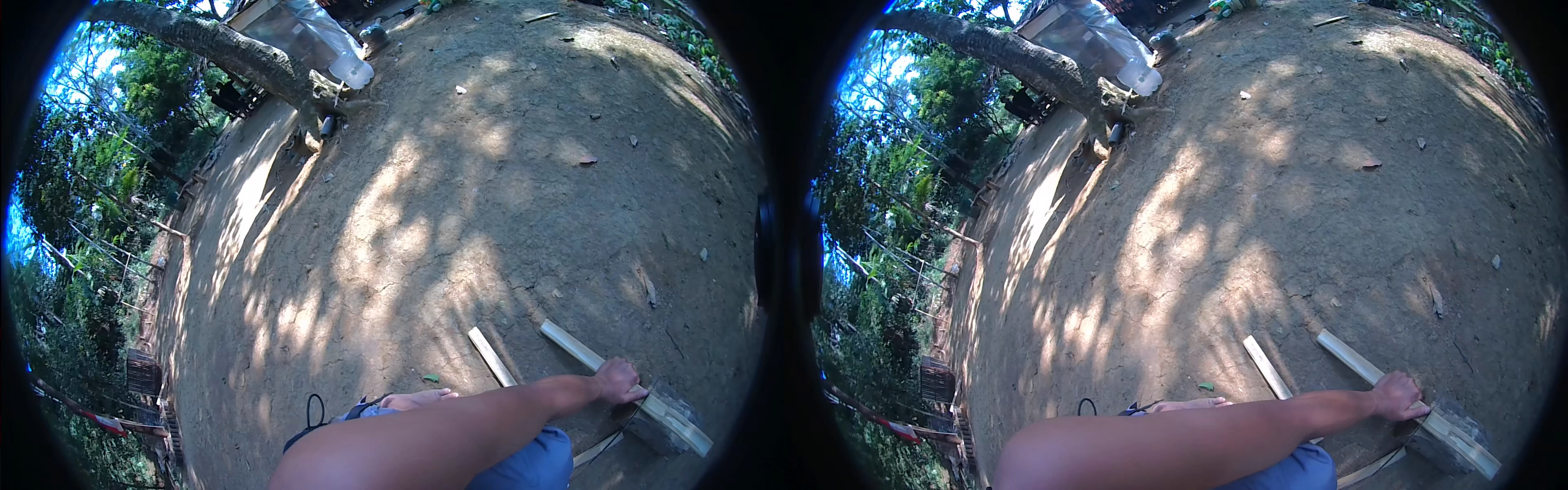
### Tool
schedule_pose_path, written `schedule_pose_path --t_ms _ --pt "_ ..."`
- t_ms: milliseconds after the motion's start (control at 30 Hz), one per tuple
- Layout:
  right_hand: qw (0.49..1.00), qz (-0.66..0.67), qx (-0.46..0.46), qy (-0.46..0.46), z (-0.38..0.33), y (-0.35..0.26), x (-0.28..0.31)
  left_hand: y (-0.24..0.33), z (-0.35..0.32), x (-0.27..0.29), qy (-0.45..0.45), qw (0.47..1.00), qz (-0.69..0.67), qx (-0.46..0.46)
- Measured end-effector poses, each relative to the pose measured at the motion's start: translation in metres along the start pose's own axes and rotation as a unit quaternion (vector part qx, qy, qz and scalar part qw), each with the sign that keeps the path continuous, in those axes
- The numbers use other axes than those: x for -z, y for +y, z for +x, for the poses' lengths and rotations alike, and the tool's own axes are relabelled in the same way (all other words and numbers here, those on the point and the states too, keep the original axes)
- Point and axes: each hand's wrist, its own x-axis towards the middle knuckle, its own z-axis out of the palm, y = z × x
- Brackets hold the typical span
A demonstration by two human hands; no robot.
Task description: The person measures a piece of wood with a tape measure, marks it, and then saws through it using a hand saw while holding it against a wooden block.
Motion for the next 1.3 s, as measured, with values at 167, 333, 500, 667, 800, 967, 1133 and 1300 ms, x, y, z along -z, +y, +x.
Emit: schedule_pose_path --t_ms 167,333,500,667,800,967,1133,1300 --pt "1.0 -0.001 -0.001 0.002 -0.002 0.003 0.001 -0.002 -0.004 -0.001 0.025 1.0 -0.011 -0.005" --pt "1.0 0.002 -0.002 0.004 -0.005 0.007 0.003 0.0 -0.006 -0.005 0.069 0.998 -0.009 -0.012" --pt "1.0 0.007 -0.005 0.004 -0.01 0.012 0.006 0.001 -0.005 -0.007 0.075 0.997 0.004 0.008" --pt "1.0 0.014 -0.007 0.01 -0.018 0.016 0.006 0.0 -0.004 0.002 0.013 1.0 0.007 -0.001" --pt "1.0 0.019 -0.014 0.021 -0.029 0.023 0.006 0.001 -0.01 0.014 0.0 1.0 -0.004 0.004" --pt "0.997 0.024 -0.051 0.057 -0.046 0.047 0.019 0.007 0.002 0.008 -0.024 1.0 -0.011 -0.005" --pt "0.995 0.017 -0.093 0.037 -0.096 0.072 0.019 -0.02 0.007 -0.008 -0.009 0.999 -0.028 -0.012" --pt "0.994 0.095 -0.058 -0.012 -0.093 0.077 0.055 -0.01 0.013 -0.004 -0.015 1.0 0.012 0.005"
